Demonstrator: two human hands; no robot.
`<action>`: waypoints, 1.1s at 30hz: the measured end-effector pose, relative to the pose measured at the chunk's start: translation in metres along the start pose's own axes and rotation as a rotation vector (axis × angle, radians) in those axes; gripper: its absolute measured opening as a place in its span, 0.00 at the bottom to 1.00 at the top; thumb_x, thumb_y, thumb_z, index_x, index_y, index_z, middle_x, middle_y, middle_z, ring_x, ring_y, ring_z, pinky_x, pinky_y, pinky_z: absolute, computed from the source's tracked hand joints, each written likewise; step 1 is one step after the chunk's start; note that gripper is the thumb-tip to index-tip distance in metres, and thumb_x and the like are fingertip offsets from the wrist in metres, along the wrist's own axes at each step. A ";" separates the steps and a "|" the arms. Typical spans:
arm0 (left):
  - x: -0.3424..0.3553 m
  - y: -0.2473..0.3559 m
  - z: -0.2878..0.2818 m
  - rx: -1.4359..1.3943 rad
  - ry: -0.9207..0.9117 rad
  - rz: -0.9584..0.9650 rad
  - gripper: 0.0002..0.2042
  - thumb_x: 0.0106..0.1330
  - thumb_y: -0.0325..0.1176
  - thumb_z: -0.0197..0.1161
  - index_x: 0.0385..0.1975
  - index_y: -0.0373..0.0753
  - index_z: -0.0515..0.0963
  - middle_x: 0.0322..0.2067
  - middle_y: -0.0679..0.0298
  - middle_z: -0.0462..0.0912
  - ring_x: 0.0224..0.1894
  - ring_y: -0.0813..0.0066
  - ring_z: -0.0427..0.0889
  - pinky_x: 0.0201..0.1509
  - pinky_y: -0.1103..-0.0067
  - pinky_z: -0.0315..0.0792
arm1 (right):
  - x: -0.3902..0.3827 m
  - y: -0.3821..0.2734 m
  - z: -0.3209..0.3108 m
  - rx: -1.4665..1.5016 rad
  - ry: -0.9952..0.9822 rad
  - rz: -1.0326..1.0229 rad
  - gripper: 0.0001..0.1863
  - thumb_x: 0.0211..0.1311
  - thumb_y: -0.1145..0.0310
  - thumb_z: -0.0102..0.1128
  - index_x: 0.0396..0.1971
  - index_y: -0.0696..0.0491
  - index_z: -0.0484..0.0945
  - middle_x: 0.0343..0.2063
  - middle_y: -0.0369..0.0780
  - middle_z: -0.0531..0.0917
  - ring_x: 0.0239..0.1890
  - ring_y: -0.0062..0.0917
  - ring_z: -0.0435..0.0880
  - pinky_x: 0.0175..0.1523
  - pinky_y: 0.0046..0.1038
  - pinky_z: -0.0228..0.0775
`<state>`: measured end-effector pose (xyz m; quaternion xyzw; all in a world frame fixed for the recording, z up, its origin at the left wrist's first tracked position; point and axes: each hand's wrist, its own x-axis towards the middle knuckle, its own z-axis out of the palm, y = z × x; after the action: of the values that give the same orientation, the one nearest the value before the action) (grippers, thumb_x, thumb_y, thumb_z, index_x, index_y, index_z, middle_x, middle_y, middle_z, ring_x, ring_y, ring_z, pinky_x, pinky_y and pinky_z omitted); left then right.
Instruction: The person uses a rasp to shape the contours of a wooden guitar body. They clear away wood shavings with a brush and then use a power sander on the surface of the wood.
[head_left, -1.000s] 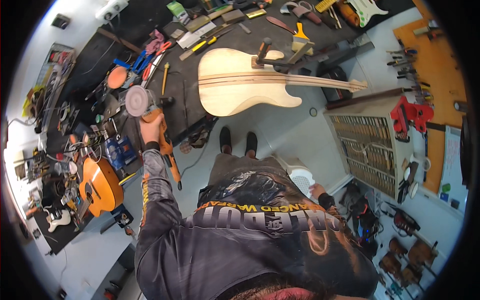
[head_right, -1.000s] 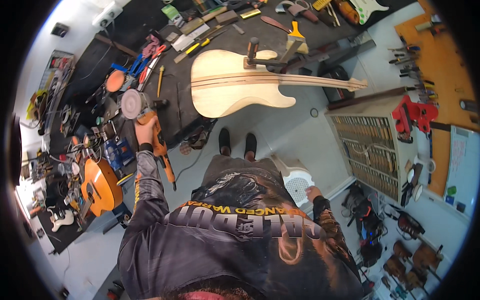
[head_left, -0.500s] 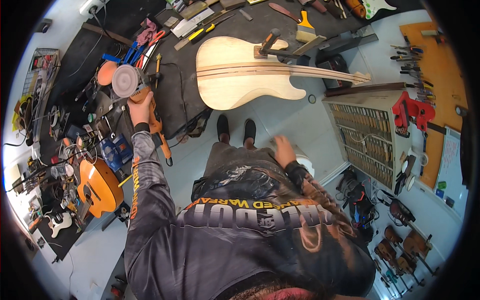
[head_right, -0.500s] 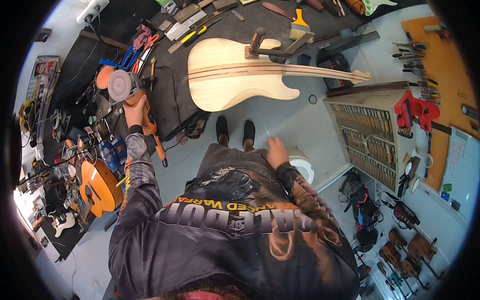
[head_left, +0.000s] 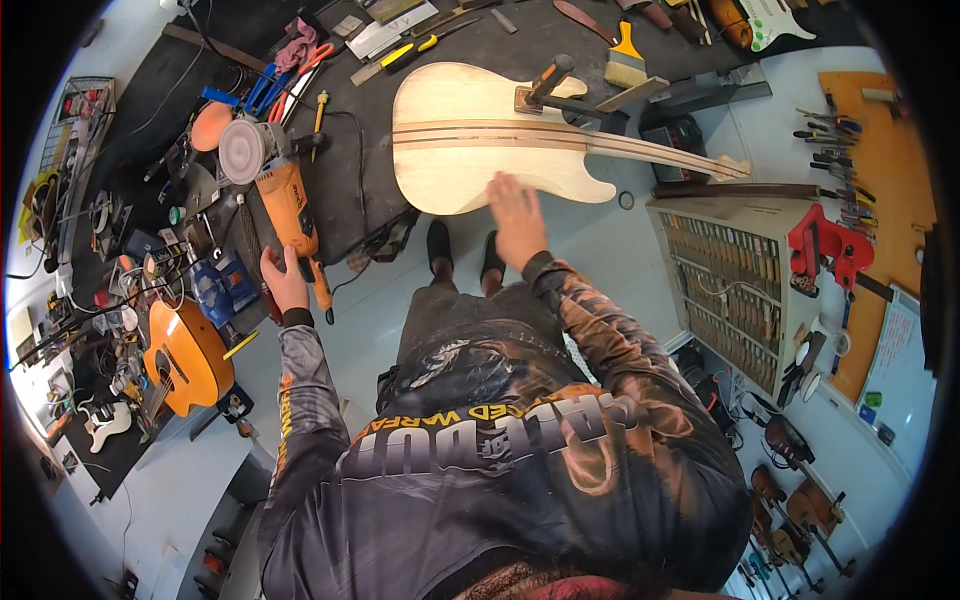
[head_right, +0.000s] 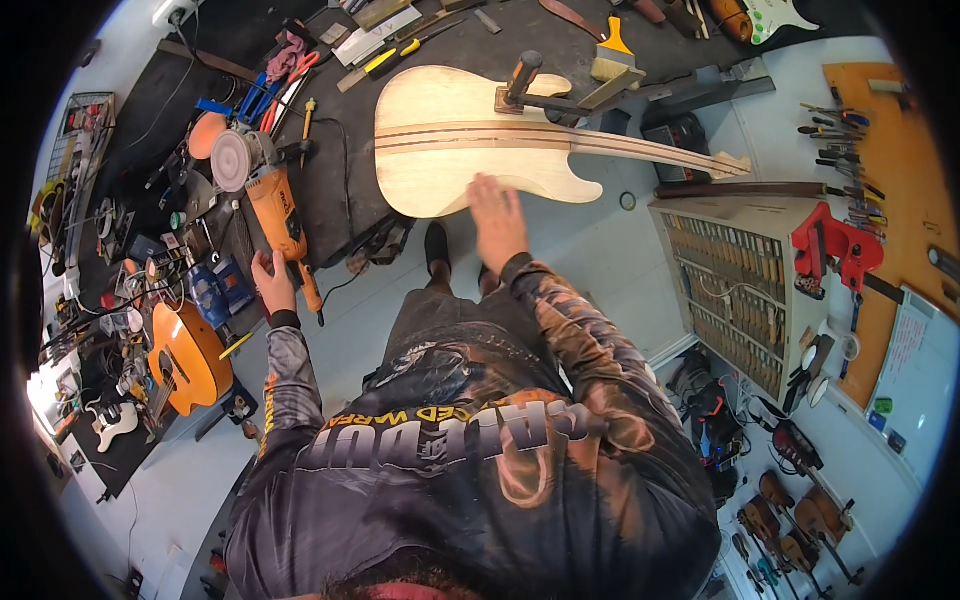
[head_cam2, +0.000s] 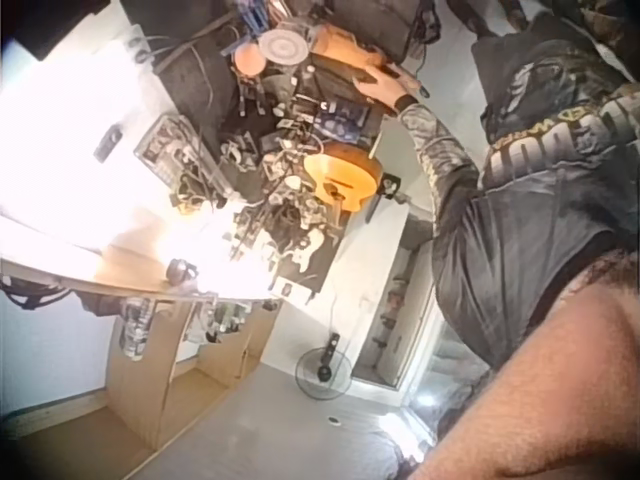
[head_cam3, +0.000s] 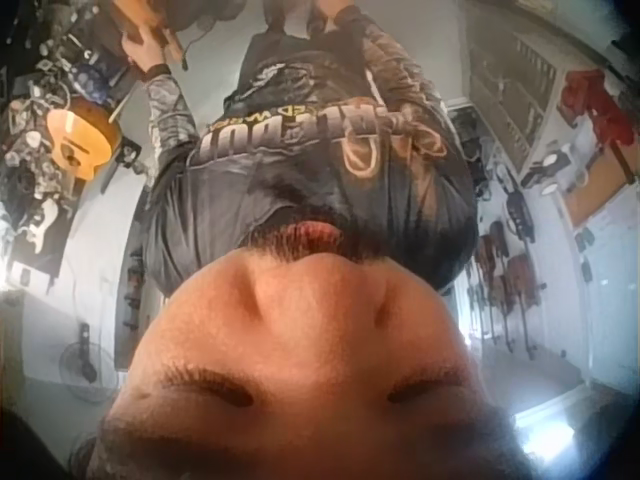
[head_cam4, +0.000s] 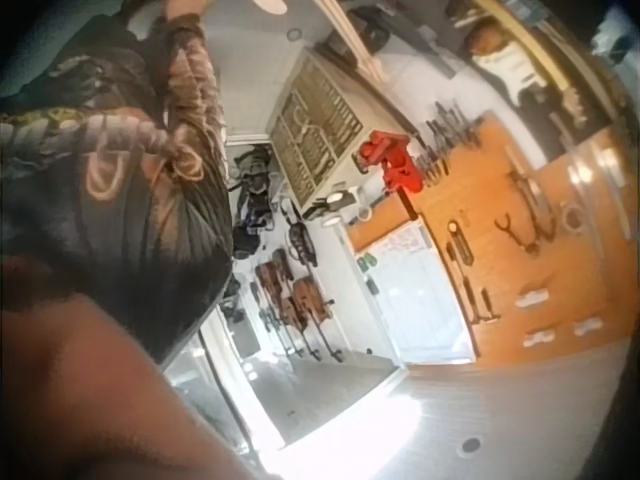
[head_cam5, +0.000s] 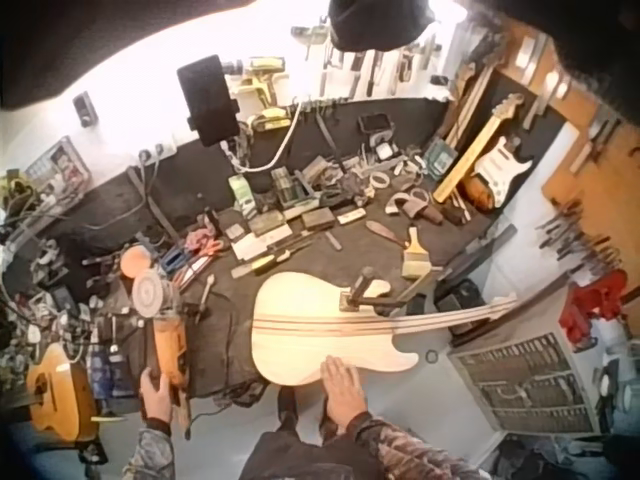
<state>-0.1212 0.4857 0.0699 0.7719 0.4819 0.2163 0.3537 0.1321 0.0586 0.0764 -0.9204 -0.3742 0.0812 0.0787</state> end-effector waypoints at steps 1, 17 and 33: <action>-0.002 -0.003 0.002 -0.005 -0.002 -0.005 0.31 0.80 0.47 0.70 0.71 0.28 0.75 0.64 0.45 0.80 0.67 0.51 0.80 0.73 0.61 0.71 | -0.005 0.019 -0.007 -0.061 -0.034 0.070 0.45 0.66 0.76 0.53 0.86 0.55 0.57 0.87 0.45 0.59 0.90 0.38 0.51 0.88 0.54 0.45; 0.000 -0.048 -0.016 0.576 0.072 -0.143 0.37 0.65 0.47 0.76 0.72 0.37 0.74 0.65 0.43 0.76 0.68 0.39 0.73 0.74 0.53 0.69 | 0.024 -0.049 -0.013 0.201 0.106 -0.112 0.42 0.62 0.78 0.58 0.80 0.62 0.65 0.83 0.53 0.63 0.87 0.43 0.57 0.88 0.51 0.48; 0.042 -0.030 -0.019 0.859 0.126 -0.351 0.30 0.65 0.40 0.70 0.69 0.45 0.74 0.65 0.51 0.79 0.70 0.44 0.76 0.69 0.46 0.75 | -0.034 0.075 0.006 -0.051 0.193 0.496 0.43 0.65 0.77 0.57 0.82 0.65 0.60 0.83 0.57 0.60 0.87 0.55 0.53 0.87 0.56 0.47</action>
<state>-0.1329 0.5380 0.0594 0.7406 0.6716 -0.0195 0.0036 0.1572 -0.0177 0.0580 -0.9892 -0.1299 0.0004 0.0686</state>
